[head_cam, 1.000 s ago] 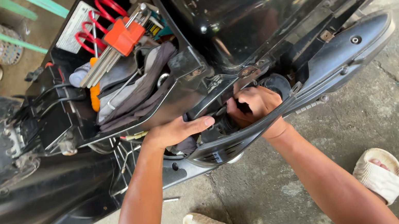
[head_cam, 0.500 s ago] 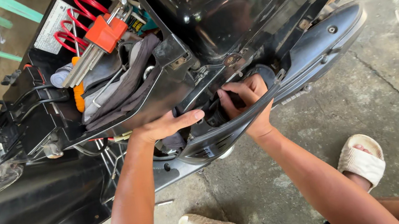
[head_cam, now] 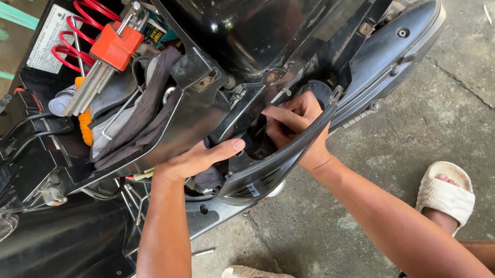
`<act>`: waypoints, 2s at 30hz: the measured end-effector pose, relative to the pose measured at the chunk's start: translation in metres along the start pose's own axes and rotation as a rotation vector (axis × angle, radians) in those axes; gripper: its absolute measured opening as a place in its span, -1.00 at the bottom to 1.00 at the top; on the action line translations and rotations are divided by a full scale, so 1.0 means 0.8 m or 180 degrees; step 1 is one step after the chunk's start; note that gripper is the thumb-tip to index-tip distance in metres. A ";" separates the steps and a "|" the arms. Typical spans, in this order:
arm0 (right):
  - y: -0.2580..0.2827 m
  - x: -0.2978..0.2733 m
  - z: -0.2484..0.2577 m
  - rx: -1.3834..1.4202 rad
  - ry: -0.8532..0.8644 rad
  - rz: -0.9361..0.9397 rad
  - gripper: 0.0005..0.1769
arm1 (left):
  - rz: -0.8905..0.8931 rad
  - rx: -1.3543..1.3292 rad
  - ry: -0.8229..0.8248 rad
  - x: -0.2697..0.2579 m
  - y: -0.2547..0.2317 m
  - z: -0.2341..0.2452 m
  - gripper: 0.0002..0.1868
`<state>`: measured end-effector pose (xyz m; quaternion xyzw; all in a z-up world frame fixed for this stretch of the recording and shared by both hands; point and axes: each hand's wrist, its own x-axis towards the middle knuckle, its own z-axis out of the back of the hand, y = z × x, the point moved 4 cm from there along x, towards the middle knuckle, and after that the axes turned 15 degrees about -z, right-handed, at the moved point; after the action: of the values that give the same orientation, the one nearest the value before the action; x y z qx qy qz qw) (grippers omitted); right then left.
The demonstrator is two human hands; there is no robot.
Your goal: The person sits on the ground and uses a screwdriver to adjust a black plastic panel on the side of a motorcycle. They wipe the area with a cloth and continue to manipulate the panel and internal components with their hands.
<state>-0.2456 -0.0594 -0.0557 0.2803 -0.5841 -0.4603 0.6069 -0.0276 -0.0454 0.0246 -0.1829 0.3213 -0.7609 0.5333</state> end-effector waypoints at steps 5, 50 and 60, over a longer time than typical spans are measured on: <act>-0.002 0.002 -0.003 0.0088 0.0024 -0.0086 -0.56 | -0.0299 0.0066 -0.0034 0.006 0.003 0.000 -0.18; 0.006 0.008 -0.004 0.0168 -0.0258 -0.0452 -0.63 | 0.0647 -0.0144 0.0126 -0.014 0.032 -0.012 0.06; -0.003 0.000 -0.016 0.0116 -0.0264 -0.0505 -0.59 | -0.0213 -0.1152 0.0004 -0.003 0.016 -0.009 0.02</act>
<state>-0.2336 -0.0632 -0.0598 0.3174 -0.5930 -0.5075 0.5385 -0.0221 -0.0444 0.0107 -0.2860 0.4471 -0.7080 0.4658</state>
